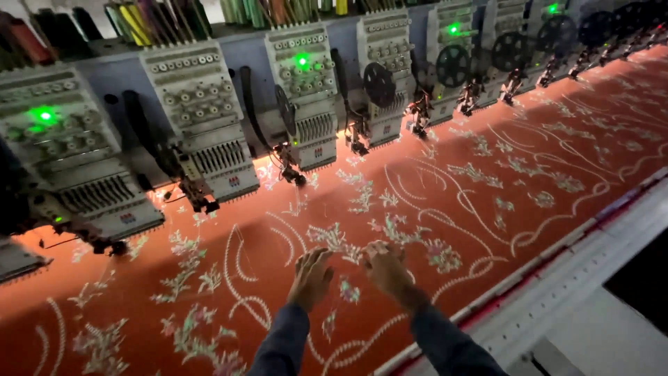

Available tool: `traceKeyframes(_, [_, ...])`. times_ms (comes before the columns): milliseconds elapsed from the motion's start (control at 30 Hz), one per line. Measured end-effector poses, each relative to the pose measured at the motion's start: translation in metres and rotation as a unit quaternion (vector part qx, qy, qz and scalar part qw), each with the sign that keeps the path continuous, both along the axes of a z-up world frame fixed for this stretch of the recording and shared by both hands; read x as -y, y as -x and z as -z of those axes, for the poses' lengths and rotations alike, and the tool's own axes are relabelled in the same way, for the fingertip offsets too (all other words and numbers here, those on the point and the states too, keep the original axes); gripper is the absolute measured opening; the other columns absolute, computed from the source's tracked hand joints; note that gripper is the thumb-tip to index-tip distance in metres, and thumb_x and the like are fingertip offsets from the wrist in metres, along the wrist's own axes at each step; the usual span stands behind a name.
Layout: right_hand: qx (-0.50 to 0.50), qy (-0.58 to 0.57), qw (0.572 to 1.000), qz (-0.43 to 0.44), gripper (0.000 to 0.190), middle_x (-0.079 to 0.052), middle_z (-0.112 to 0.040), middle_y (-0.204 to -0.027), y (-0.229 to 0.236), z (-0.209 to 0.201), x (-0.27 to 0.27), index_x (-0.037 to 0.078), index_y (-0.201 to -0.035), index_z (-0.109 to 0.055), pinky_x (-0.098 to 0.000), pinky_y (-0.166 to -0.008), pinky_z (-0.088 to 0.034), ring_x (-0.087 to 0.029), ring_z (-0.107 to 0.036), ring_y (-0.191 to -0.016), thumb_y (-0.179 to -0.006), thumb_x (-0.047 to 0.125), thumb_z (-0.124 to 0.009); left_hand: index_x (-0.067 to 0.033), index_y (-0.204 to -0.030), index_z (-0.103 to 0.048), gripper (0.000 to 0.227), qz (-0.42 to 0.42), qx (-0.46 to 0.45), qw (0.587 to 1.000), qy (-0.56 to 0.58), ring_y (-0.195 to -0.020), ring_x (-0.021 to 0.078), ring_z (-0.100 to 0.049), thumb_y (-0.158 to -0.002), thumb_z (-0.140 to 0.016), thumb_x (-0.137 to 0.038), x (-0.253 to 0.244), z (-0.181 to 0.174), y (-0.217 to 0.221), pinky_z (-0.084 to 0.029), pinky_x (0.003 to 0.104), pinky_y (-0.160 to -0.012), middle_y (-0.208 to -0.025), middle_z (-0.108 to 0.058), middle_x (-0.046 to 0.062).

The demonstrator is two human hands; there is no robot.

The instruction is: Threading an industrial multi-head embroidery machine with orange patterned fabric.

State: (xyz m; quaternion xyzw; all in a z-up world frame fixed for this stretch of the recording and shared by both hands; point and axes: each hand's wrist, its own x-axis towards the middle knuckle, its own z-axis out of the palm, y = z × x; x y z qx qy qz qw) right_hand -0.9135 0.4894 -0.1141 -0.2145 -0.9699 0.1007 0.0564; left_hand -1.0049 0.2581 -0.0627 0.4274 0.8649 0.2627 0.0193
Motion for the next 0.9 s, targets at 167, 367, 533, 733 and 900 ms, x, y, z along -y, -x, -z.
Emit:
traceKeyframes(167, [-0.122,-0.010,0.992,-0.034,0.033,0.000,-0.067,-0.128,0.097,0.042,-0.039,0.023,-0.119,-0.072,-0.0502,-0.112,-0.024,-0.024,-0.054,-0.126,-0.093,0.040,-0.064,-0.0097,-0.146,-0.049,0.044,0.038,-0.041,0.993,-0.101,-0.145,0.0357,-0.036,-0.105,-0.052,-0.027,-0.043,0.036,0.085,-0.028,0.059,-0.115,-0.152,-0.046,0.013])
traceKeyframes(367, [-0.086,0.026,0.996,-0.017,0.030,-0.002,-0.064,-0.134,0.175,0.023,-0.058,0.021,-0.123,-0.069,-0.0532,-0.110,-0.028,-0.027,-0.053,-0.127,-0.096,0.031,-0.062,-0.0067,-0.147,-0.047,0.049,0.018,-0.073,0.991,-0.107,-0.147,0.0357,-0.035,-0.102,-0.057,-0.021,-0.096,0.070,0.170,-0.029,0.058,-0.116,-0.153,-0.046,0.016])
traceKeyframes(533, [-0.163,0.048,0.984,-0.046,0.028,-0.006,-0.067,-0.124,0.235,0.058,-0.082,0.017,-0.117,-0.070,-0.0530,-0.104,-0.034,-0.031,-0.060,-0.117,-0.097,0.032,-0.059,-0.0039,-0.146,-0.049,0.048,0.021,-0.053,0.993,-0.100,-0.147,0.0348,-0.035,-0.100,-0.058,-0.018,-0.138,0.123,0.232,-0.022,0.057,-0.118,-0.152,-0.047,0.017])
traceKeyframes(733, [-0.277,0.197,0.939,-0.048,0.040,-0.012,-0.073,-0.110,0.343,0.114,-0.130,0.007,-0.110,-0.072,-0.0444,-0.091,-0.052,-0.031,-0.070,-0.101,-0.099,0.037,-0.048,-0.0086,-0.150,-0.044,0.047,0.030,0.009,0.995,-0.100,-0.149,0.0350,-0.029,-0.106,-0.043,-0.025,-0.197,0.182,0.318,-0.019,0.062,-0.119,-0.156,-0.041,0.014])
traceKeyframes(900, [-0.213,0.372,0.895,0.125,0.019,-0.009,-0.080,-0.094,0.415,0.130,-0.150,0.010,-0.107,-0.071,-0.0364,-0.074,-0.062,-0.022,-0.079,-0.082,-0.097,0.026,-0.063,0.0003,-0.139,-0.053,0.044,0.001,-0.107,0.988,-0.107,-0.138,0.0371,-0.047,-0.097,-0.048,-0.012,-0.226,0.199,0.361,-0.028,0.055,-0.117,-0.142,-0.056,0.020])
